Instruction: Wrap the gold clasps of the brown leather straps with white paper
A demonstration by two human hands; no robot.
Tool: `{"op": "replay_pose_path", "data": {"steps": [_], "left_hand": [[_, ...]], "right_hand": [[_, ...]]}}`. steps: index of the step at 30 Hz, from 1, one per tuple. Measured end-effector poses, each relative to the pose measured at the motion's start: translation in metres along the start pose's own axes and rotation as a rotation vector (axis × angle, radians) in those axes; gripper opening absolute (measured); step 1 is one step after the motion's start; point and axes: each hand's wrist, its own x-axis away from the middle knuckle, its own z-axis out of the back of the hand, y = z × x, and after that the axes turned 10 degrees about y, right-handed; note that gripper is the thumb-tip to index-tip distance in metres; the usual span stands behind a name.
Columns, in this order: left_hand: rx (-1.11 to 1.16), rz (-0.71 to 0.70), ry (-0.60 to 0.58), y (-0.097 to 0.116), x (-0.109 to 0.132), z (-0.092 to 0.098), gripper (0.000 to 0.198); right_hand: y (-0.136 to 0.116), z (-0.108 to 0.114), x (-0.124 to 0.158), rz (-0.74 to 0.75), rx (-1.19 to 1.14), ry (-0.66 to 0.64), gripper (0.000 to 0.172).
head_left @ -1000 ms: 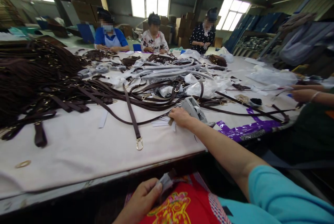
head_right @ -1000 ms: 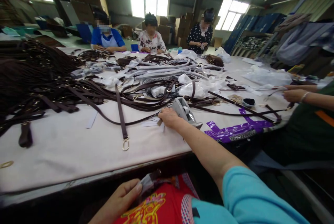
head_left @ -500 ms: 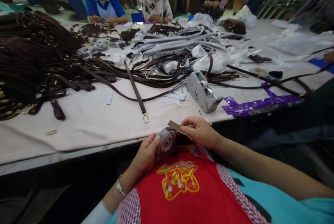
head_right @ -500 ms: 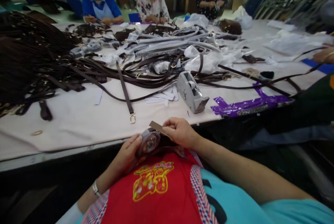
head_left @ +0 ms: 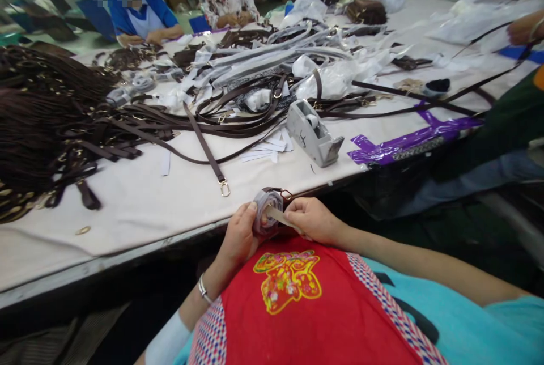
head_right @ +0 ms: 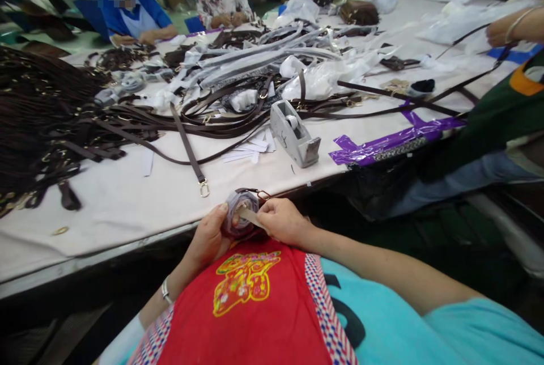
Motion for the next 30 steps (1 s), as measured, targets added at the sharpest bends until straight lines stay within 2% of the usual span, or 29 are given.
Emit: {"op": "replay_pose_path", "data": {"steps": [3,7,11,15,18,21,23,26,28,30], "left_hand": [[0.024,0.038,-0.015,0.0,0.002,-0.001,0.029],[-0.092,-0.065,0.037,-0.003,0.0,0.003,0.031],[-0.227,-0.124,0.011,-0.01,-0.001,0.005,0.038],[-0.32,-0.2,-0.028,-0.008,0.0,0.005,0.031],[-0.451,-0.249,-0.027,-0.002,0.003,0.008,0.033],[-0.5,-0.244,-0.016,0.003,0.006,0.01,0.034],[-0.473,-0.224,-0.037,0.004,0.007,0.009,0.034],[-0.413,-0.192,-0.085,0.003,0.007,0.006,0.036],[-0.408,-0.187,-0.078,0.002,0.006,0.007,0.036],[-0.437,-0.185,-0.047,0.001,0.004,0.01,0.036]], "right_hand": [[0.006,-0.004,-0.006,0.09,0.025,0.057,0.011],[0.011,-0.005,-0.009,0.178,0.044,0.071,0.012],[0.011,-0.012,-0.011,0.287,-0.054,0.043,0.019],[0.012,-0.018,-0.014,0.279,-0.243,-0.024,0.029],[0.017,-0.013,-0.015,0.275,-0.28,-0.118,0.034],[0.023,-0.004,-0.013,0.188,-0.263,-0.197,0.037],[0.023,0.0,-0.012,0.145,-0.228,-0.194,0.036],[0.023,0.0,-0.01,0.158,-0.184,-0.15,0.039],[0.023,-0.002,-0.008,0.196,-0.162,-0.117,0.037],[0.024,0.0,-0.006,0.299,-0.109,-0.103,0.032]]}}
